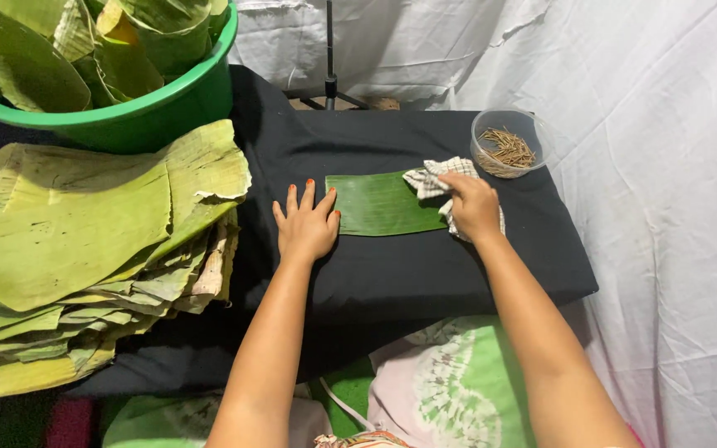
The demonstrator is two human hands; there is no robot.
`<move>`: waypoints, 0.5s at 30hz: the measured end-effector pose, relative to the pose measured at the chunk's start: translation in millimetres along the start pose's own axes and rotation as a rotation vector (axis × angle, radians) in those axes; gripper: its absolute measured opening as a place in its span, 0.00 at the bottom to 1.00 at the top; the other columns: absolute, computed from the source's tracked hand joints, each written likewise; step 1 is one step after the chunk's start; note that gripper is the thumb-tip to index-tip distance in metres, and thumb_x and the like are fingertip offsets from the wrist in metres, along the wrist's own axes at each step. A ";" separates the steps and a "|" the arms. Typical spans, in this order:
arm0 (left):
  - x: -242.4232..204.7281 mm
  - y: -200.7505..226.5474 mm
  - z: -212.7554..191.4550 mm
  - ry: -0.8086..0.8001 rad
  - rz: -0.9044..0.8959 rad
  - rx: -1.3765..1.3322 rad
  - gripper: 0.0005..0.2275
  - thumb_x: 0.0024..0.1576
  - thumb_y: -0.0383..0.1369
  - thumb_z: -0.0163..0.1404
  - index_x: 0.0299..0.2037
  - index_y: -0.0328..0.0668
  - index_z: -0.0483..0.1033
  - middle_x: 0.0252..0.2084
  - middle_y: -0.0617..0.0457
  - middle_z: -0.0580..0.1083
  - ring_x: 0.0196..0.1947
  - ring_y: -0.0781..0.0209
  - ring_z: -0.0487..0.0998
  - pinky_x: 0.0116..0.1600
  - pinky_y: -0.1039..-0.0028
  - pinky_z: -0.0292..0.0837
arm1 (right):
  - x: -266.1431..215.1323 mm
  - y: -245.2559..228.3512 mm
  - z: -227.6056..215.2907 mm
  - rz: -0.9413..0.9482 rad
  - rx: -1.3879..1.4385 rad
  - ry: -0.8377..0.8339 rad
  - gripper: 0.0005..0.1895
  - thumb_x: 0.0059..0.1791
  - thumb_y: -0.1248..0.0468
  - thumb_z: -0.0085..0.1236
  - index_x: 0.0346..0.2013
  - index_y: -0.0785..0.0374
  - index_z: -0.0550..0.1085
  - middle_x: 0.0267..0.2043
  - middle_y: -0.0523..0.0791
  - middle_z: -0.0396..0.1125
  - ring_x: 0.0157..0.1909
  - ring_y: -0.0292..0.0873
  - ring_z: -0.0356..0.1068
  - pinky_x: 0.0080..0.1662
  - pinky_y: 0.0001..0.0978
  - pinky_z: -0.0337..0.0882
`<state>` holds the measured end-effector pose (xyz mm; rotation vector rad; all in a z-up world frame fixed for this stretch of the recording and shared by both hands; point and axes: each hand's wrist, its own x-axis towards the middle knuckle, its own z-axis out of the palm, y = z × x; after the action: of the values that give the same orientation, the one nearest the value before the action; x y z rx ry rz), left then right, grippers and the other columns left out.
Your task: Cleaning and folding banana leaves into cone shapes for food wrapping.
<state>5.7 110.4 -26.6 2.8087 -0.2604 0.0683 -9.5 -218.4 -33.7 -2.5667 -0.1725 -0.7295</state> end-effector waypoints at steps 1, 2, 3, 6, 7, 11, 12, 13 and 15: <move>0.4 0.3 -2.3 0.001 -0.002 -0.003 0.22 0.62 0.48 0.42 0.68 0.69 0.64 0.77 0.50 0.51 0.77 0.40 0.44 0.73 0.38 0.35 | 2.3 -17.2 -7.4 -0.002 -0.002 -0.001 0.20 0.49 0.68 0.50 0.49 0.46 0.81 0.55 0.41 0.76 0.58 0.48 0.73 0.59 0.41 0.70; 1.0 1.0 -4.6 0.001 -0.004 -0.001 0.22 0.62 0.48 0.42 0.68 0.70 0.64 0.77 0.50 0.51 0.77 0.40 0.44 0.73 0.38 0.35 | 4.7 -34.0 -15.0 -0.073 0.004 0.054 0.19 0.48 0.69 0.51 0.49 0.49 0.81 0.53 0.43 0.76 0.55 0.49 0.74 0.57 0.42 0.71; 0.9 2.3 -6.2 -0.002 -0.003 0.001 0.22 0.62 0.48 0.42 0.68 0.70 0.65 0.77 0.50 0.51 0.77 0.40 0.44 0.73 0.38 0.35 | 5.1 -50.4 -22.8 -0.140 0.010 0.110 0.18 0.47 0.69 0.51 0.48 0.53 0.81 0.51 0.44 0.76 0.53 0.50 0.75 0.55 0.43 0.71; 1.0 0.8 -2.7 -0.008 0.004 -0.001 0.22 0.62 0.48 0.42 0.68 0.71 0.65 0.77 0.50 0.52 0.77 0.40 0.44 0.73 0.39 0.35 | -1.7 -87.8 3.1 -0.180 0.066 -0.072 0.18 0.48 0.58 0.58 0.53 0.48 0.79 0.55 0.44 0.75 0.56 0.50 0.73 0.59 0.43 0.71; 1.2 0.8 -1.3 -0.009 0.005 0.000 0.22 0.62 0.48 0.42 0.68 0.71 0.65 0.77 0.50 0.52 0.77 0.40 0.44 0.73 0.39 0.35 | -2.1 -99.5 8.0 -0.178 0.066 -0.071 0.18 0.48 0.58 0.58 0.53 0.48 0.79 0.55 0.44 0.75 0.56 0.50 0.73 0.59 0.43 0.71; 2.7 -3.3 2.6 -0.003 0.010 0.017 0.21 0.62 0.48 0.41 0.68 0.71 0.66 0.77 0.51 0.52 0.77 0.41 0.44 0.73 0.39 0.35 | -1.2 -123.3 32.8 -0.162 -0.078 -0.555 0.33 0.49 0.44 0.54 0.68 0.44 0.64 0.76 0.48 0.46 0.75 0.56 0.43 0.68 0.55 0.43; 4.1 -4.4 4.0 -0.006 0.012 0.025 0.21 0.63 0.49 0.41 0.68 0.71 0.66 0.77 0.52 0.52 0.77 0.41 0.44 0.73 0.38 0.35 | 0.1 -122.4 39.8 -0.136 -0.116 -0.650 0.34 0.50 0.42 0.51 0.71 0.40 0.61 0.80 0.43 0.39 0.80 0.55 0.32 0.72 0.58 0.33; 4.5 -5.0 4.4 -0.005 0.011 0.024 0.21 0.63 0.49 0.41 0.68 0.71 0.66 0.77 0.52 0.52 0.77 0.41 0.44 0.73 0.38 0.35 | 2.1 -117.0 45.2 -0.137 -0.117 -0.651 0.34 0.50 0.42 0.51 0.71 0.40 0.61 0.80 0.43 0.39 0.80 0.55 0.32 0.72 0.58 0.33; 5.4 -5.5 5.7 -0.023 0.020 0.027 0.22 0.63 0.49 0.41 0.68 0.69 0.65 0.77 0.54 0.52 0.77 0.43 0.44 0.73 0.38 0.34 | 5.5 -105.3 55.4 -0.109 -0.035 -0.602 0.29 0.54 0.42 0.45 0.71 0.36 0.63 0.82 0.41 0.40 0.82 0.55 0.33 0.74 0.59 0.32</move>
<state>12.1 112.8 -33.3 2.8355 -0.2958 0.0440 -4.3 -99.4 -30.4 -2.7517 -0.4933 0.0285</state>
